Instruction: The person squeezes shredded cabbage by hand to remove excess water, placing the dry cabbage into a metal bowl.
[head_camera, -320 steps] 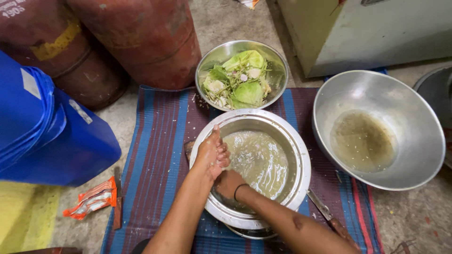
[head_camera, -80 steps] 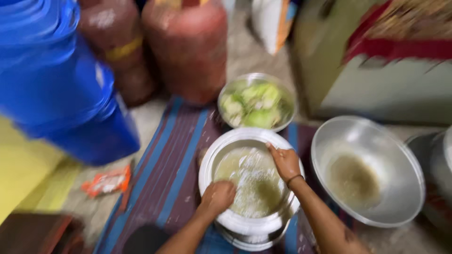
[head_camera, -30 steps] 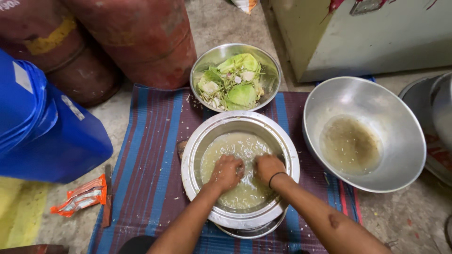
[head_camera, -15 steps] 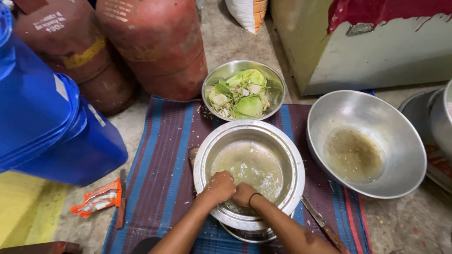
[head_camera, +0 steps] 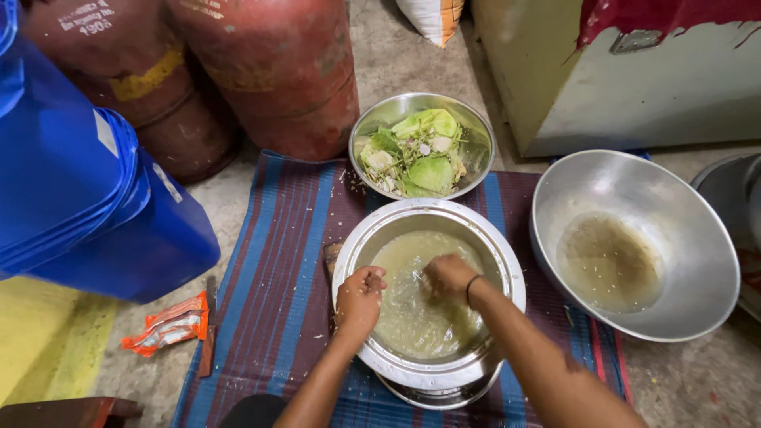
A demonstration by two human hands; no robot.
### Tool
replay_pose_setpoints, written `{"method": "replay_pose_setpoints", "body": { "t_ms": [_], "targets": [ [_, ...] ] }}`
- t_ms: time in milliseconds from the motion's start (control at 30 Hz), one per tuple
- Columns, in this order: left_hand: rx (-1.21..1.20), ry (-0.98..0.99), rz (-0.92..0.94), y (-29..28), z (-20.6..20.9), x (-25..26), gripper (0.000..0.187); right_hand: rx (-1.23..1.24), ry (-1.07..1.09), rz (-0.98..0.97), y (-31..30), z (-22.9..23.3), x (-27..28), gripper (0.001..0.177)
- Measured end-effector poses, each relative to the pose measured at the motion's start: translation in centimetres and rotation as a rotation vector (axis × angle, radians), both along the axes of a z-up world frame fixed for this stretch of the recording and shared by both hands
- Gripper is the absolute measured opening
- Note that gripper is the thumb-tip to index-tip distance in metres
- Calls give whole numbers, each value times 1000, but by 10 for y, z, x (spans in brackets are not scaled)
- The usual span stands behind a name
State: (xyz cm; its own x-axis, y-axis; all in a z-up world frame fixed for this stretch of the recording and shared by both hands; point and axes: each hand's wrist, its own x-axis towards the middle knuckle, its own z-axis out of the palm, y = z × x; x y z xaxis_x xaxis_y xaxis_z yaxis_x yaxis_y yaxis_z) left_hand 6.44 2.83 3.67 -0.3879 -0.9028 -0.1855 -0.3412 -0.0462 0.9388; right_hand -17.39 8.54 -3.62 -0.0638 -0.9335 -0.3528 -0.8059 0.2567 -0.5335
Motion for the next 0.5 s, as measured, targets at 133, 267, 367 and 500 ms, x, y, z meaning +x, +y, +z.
{"method": "replay_pose_setpoints", "body": {
  "t_ms": [133, 267, 367, 500],
  "targets": [
    [-235, 4, -25, 7, 8, 6, 23, -207, 37, -605, -35, -25, -23, 27],
    [-300, 52, -54, 11, 10, 8, 23, -350, 215, -471, -56, -36, 1, 34],
    [-239, 66, -36, 14, 9, 10, 24, -431, 142, -344, -62, -30, 39, 35],
    [-268, 93, -4, 12, 8, 11, 23, -399, 172, -207, -47, -2, 96, 29]
  ]
}}
